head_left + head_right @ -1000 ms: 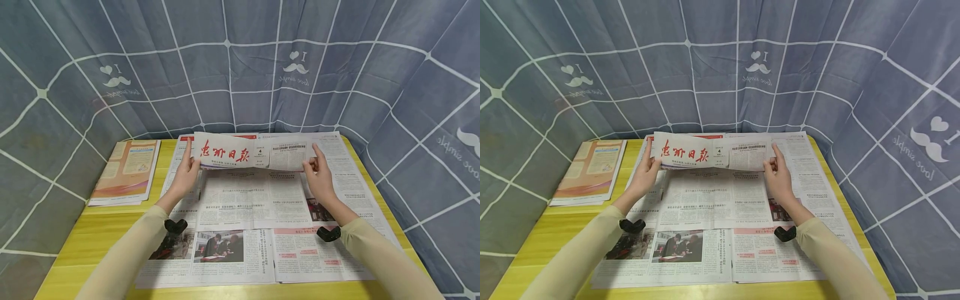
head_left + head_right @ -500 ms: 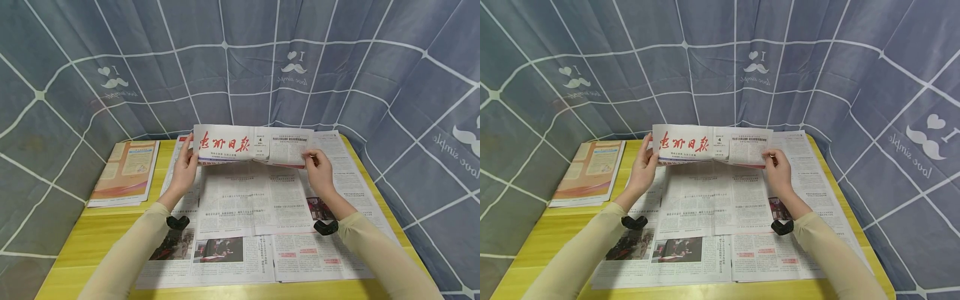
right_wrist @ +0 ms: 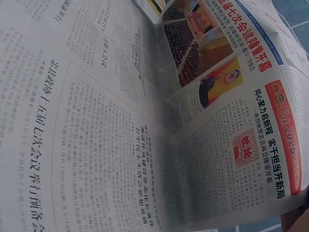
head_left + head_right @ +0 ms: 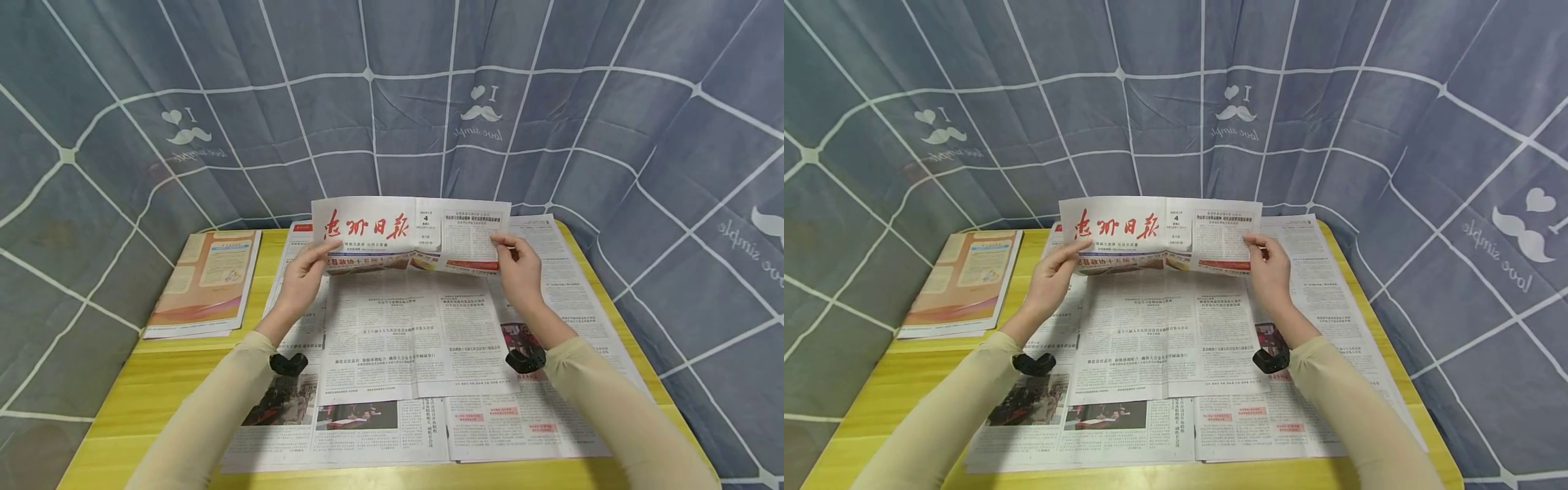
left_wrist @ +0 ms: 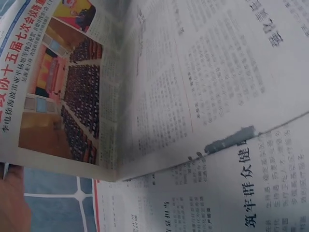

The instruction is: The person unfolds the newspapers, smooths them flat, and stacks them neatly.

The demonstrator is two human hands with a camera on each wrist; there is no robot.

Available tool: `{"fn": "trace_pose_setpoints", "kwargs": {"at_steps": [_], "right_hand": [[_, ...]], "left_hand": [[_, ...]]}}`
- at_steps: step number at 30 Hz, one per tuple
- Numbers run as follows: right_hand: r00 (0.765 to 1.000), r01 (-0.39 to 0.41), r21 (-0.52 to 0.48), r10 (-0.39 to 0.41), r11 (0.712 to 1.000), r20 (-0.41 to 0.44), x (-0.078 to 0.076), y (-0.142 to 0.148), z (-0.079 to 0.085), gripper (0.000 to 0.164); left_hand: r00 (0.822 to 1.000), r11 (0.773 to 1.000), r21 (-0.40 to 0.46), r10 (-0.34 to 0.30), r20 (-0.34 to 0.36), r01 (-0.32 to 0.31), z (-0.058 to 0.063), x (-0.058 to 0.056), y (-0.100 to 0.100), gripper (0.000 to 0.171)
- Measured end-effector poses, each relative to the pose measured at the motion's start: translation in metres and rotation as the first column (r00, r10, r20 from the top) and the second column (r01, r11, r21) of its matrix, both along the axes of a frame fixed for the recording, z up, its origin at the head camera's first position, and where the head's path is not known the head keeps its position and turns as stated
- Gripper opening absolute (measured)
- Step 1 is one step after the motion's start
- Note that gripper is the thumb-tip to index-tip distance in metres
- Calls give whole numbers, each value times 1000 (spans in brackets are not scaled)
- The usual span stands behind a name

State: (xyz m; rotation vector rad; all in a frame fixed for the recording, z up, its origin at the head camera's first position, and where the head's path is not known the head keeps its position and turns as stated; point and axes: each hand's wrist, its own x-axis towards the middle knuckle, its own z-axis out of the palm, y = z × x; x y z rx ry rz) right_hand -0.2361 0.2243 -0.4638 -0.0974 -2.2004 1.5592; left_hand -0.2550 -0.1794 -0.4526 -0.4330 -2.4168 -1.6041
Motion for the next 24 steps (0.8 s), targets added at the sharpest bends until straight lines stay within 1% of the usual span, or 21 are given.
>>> {"fn": "trace_pose_setpoints", "kwargs": {"at_steps": [2,5,9,11,14,16,19,22,24], "right_hand": [[1000,5,-20,-5,1000,-5,-1,0,2,28],[1000,2,-34,-3,999,-23,-4,-1,3,27],[1000,13,-34,-14,999,-27,-8,-2,5,27],[999,20,-44,-21,999,-26,-10,-3,5,27],[999,16,-45,-17,999,-27,-11,-3,3,27],[999,-9,-45,8,999,-35,-10,-3,1,28],[996,-67,-23,66,997,-52,-8,-3,-3,28],[990,-133,1,133,991,-43,4,-6,4,25],[985,-173,15,173,985,-15,12,-7,9,23]], "left_hand": [[999,999,14,-46,22,46,-3,-1,-2,33],[993,997,22,-82,88,80,-7,-2,-5,33],[981,995,36,-102,166,97,-12,-3,-10,32],[977,994,47,-109,183,102,-15,-4,-11,31],[976,993,50,-111,188,104,-20,-6,-12,30],[977,994,45,-105,183,98,-23,-9,-13,31],[981,996,30,-87,175,83,-24,-11,-12,33],[981,998,8,-70,180,70,-13,-5,-7,37],[983,998,1,-58,176,59,-14,-6,-5,39]]}}
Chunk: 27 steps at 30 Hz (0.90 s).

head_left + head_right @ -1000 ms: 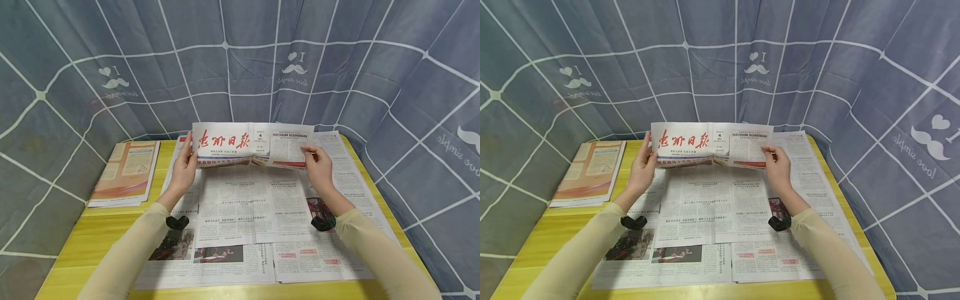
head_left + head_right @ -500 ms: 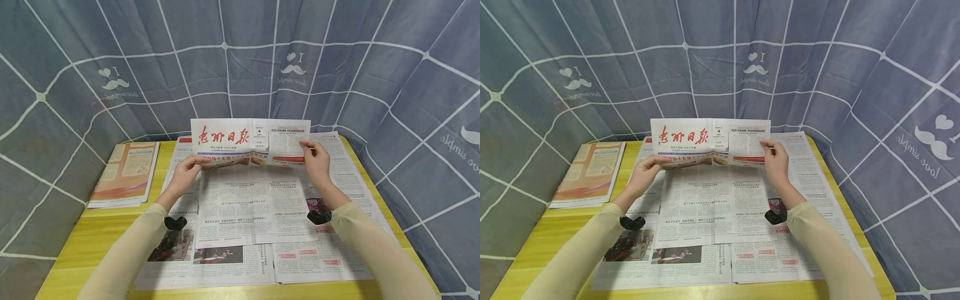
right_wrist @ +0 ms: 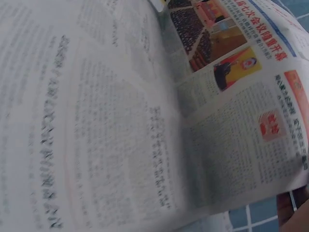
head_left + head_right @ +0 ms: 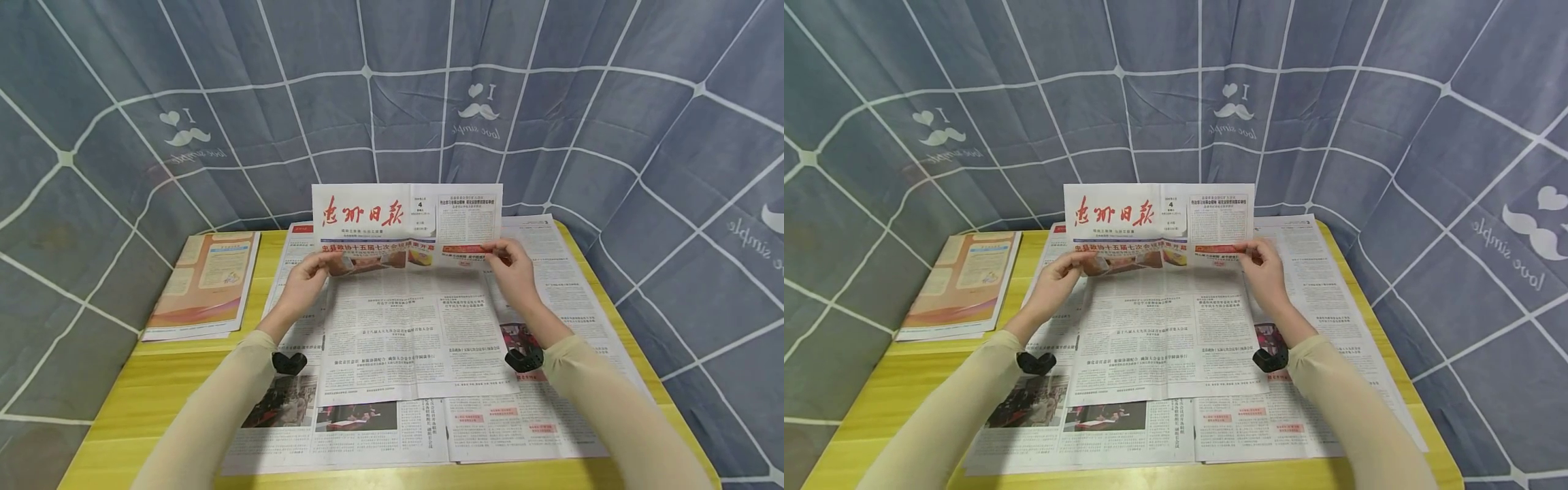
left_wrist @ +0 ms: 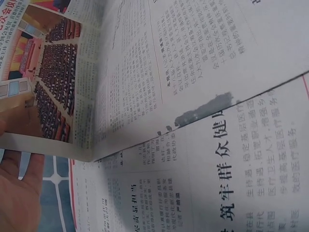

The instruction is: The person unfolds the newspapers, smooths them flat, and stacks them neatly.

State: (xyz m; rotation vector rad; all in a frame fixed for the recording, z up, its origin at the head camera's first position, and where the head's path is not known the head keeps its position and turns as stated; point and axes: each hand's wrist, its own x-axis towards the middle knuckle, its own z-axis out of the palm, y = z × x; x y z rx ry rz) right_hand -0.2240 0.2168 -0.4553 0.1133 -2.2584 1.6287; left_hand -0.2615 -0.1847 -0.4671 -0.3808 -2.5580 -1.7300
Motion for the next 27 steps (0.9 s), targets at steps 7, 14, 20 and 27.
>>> {"fn": "trace_pose_setpoints", "kwargs": {"at_steps": [7,14,20,27], "right_hand": [[992,-69,29,66,997,105,-6,18,-39,22],[992,-86,54,80,995,101,-14,19,-53,33],[995,-82,93,75,992,68,-15,16,-46,38],[994,-88,142,78,986,72,-15,21,-43,40]], "left_hand": [[1000,998,-64,17,-14,-18,-19,-10,-2,46],[1000,995,-102,-2,-11,1,-19,-11,-1,56],[997,991,-131,-31,-71,22,-12,-13,3,62],[991,991,-112,-79,-108,67,-8,-15,2,64]]}}
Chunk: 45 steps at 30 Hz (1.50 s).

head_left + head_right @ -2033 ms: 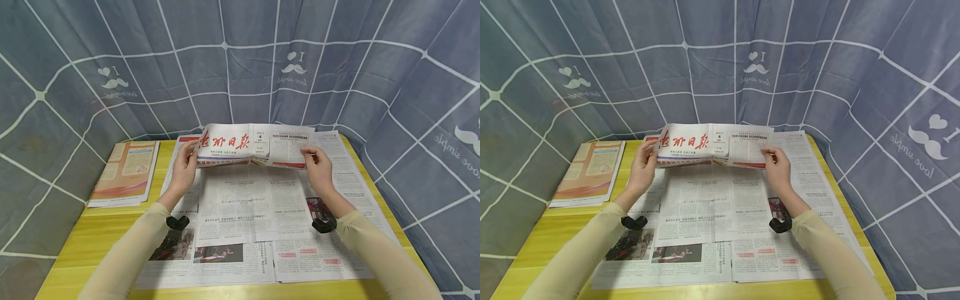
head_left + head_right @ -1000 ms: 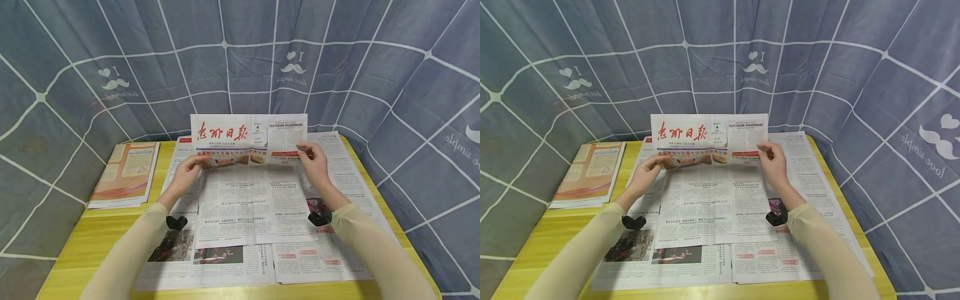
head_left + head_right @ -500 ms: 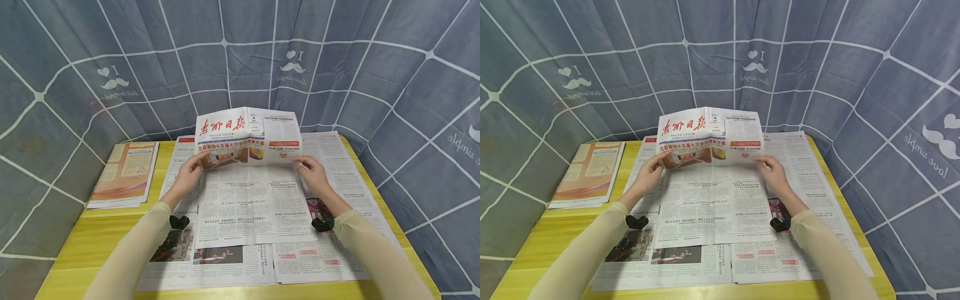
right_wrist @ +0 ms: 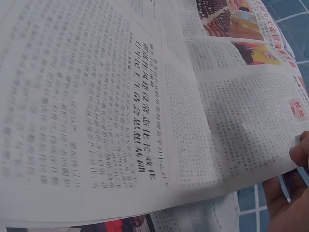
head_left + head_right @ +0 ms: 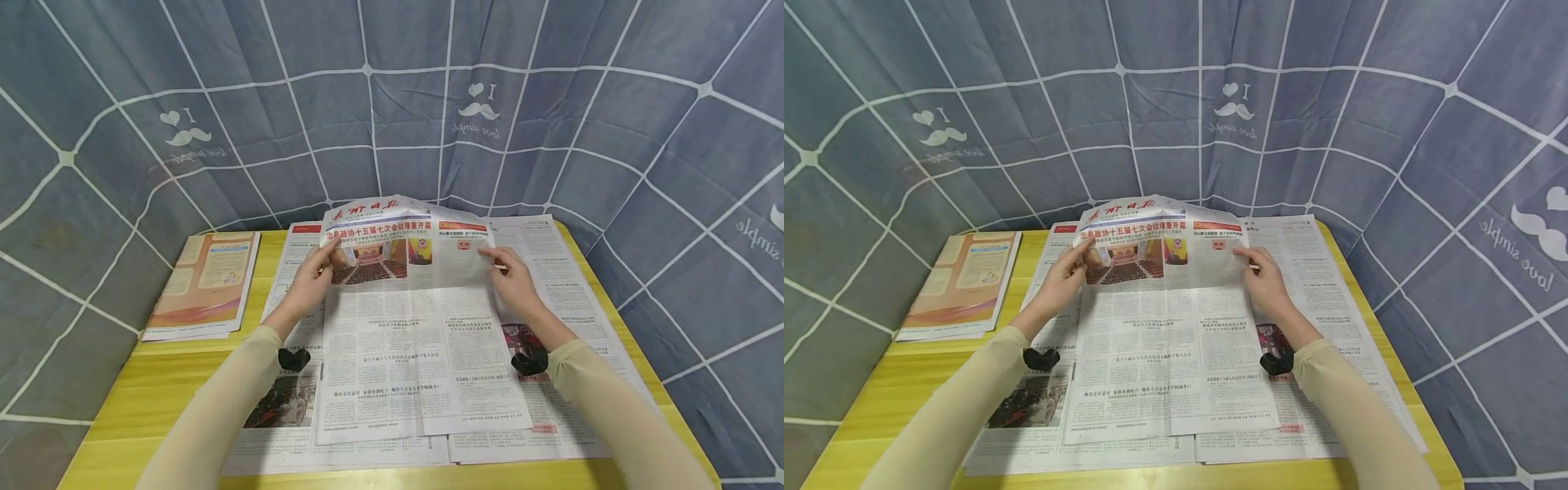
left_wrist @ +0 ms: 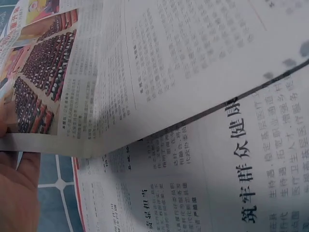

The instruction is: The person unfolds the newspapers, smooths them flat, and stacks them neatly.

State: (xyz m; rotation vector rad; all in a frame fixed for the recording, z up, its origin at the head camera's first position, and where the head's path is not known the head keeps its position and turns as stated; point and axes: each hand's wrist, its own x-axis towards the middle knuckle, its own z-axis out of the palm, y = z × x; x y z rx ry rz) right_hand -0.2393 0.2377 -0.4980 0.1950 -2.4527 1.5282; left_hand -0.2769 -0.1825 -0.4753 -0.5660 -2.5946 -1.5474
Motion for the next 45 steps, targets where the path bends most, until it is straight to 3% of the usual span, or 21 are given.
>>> {"fn": "trace_pose_setpoints", "kwargs": {"at_steps": [5,10,18,28,37,45], "right_hand": [[1000,-29,56,30,998,-10,-2,4,-2,42],[997,-38,80,32,996,75,-5,5,-4,49],[975,-72,114,46,991,216,-7,4,-7,55],[931,-13,106,-27,994,364,-7,5,-14,50],[923,-34,145,-25,989,383,-8,0,-20,52],[928,-60,225,-29,972,373,-8,-2,-23,51]], "left_hand": [[999,999,27,-34,23,33,-1,-2,3,68],[993,998,35,-47,111,43,-3,-3,8,68],[954,998,-54,2,300,15,-8,-3,10,71],[909,985,-172,58,412,15,-19,-3,6,73],[903,952,-294,51,427,85,-13,5,7,64],[921,917,-383,52,387,109,-13,3,9,59]]}}
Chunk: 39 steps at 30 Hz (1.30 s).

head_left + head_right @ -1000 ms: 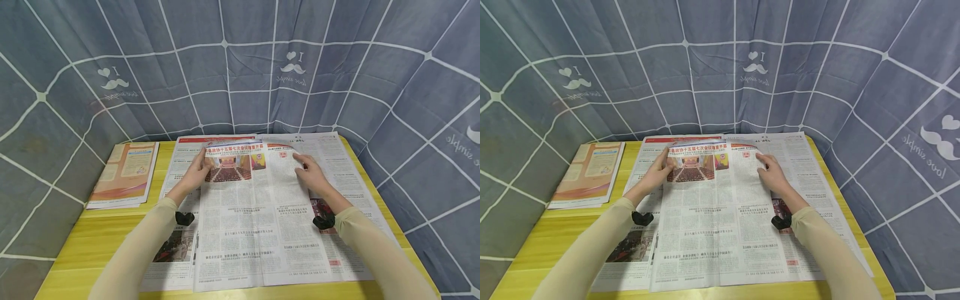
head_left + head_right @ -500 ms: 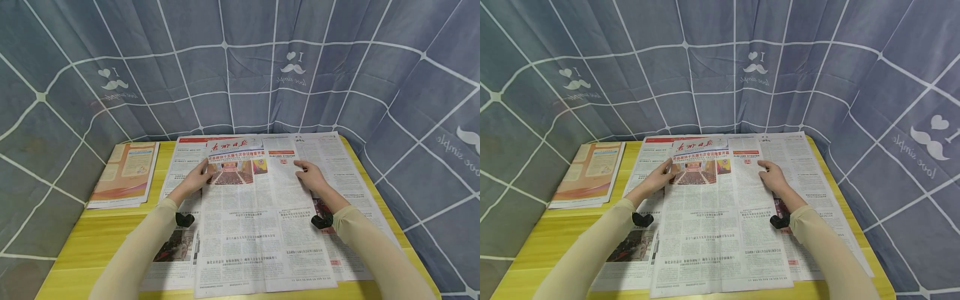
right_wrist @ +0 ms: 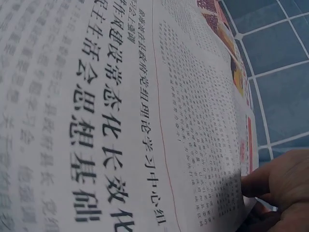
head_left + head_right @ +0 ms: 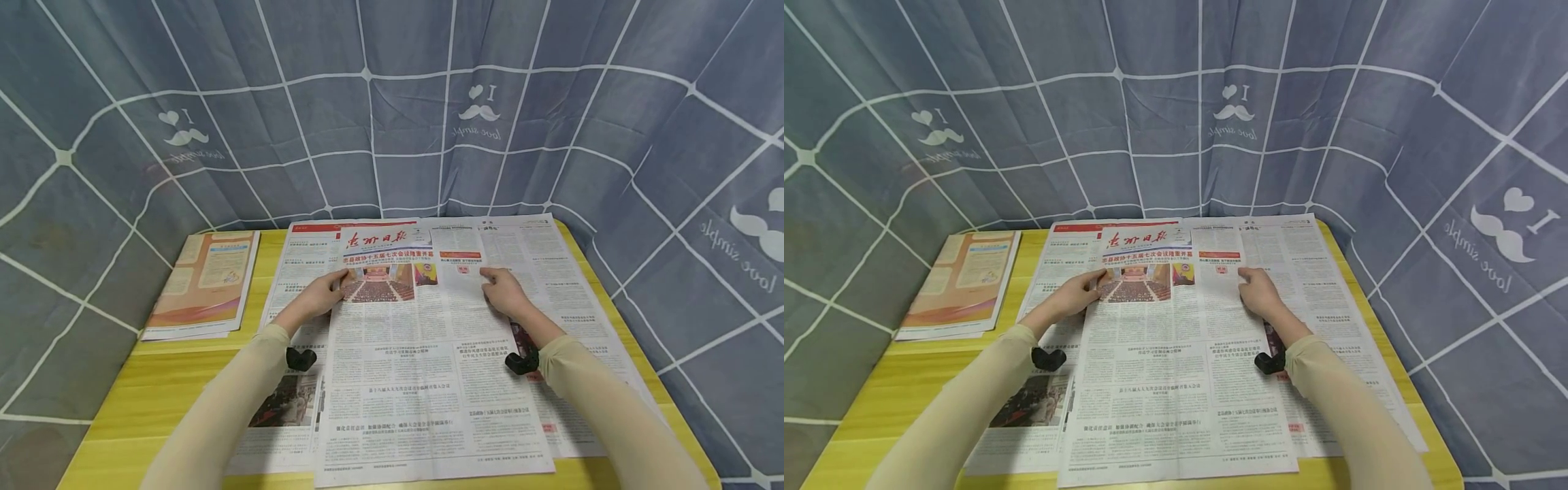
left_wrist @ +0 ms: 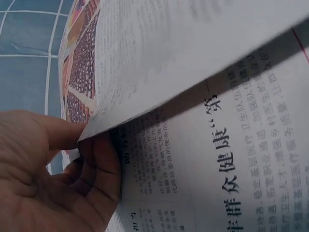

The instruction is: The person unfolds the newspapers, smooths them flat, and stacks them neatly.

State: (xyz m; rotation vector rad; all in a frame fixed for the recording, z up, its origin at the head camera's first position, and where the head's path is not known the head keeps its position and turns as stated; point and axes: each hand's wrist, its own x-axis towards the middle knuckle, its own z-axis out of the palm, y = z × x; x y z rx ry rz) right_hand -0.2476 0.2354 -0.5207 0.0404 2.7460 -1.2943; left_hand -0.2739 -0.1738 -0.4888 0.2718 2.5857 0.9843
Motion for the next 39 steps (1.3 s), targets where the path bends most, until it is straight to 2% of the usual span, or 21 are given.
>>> {"fn": "trace_pose_setpoints", "kwargs": {"at_steps": [10,16,20,28,35,39], "right_hand": [[1000,20,19,-20,1000,-5,1,-1,-4,50],[999,50,-15,-49,999,5,3,4,-4,53],[999,34,-37,-33,999,19,5,8,-5,54],[998,-20,-41,23,999,64,18,16,-3,60],[997,-21,-42,24,999,72,21,18,-5,60],[997,-26,-29,27,999,68,20,17,-7,61]], "left_hand": [[1000,999,-22,27,11,-26,-5,-4,7,55],[999,999,11,54,-5,-54,-10,-8,11,56],[998,998,2,65,-25,-65,-12,-8,13,57],[994,996,-76,36,-99,-43,-10,-5,15,56],[994,991,-95,84,-68,-90,-6,-2,13,58],[993,987,-130,88,-80,-97,-1,0,11,64]]}}
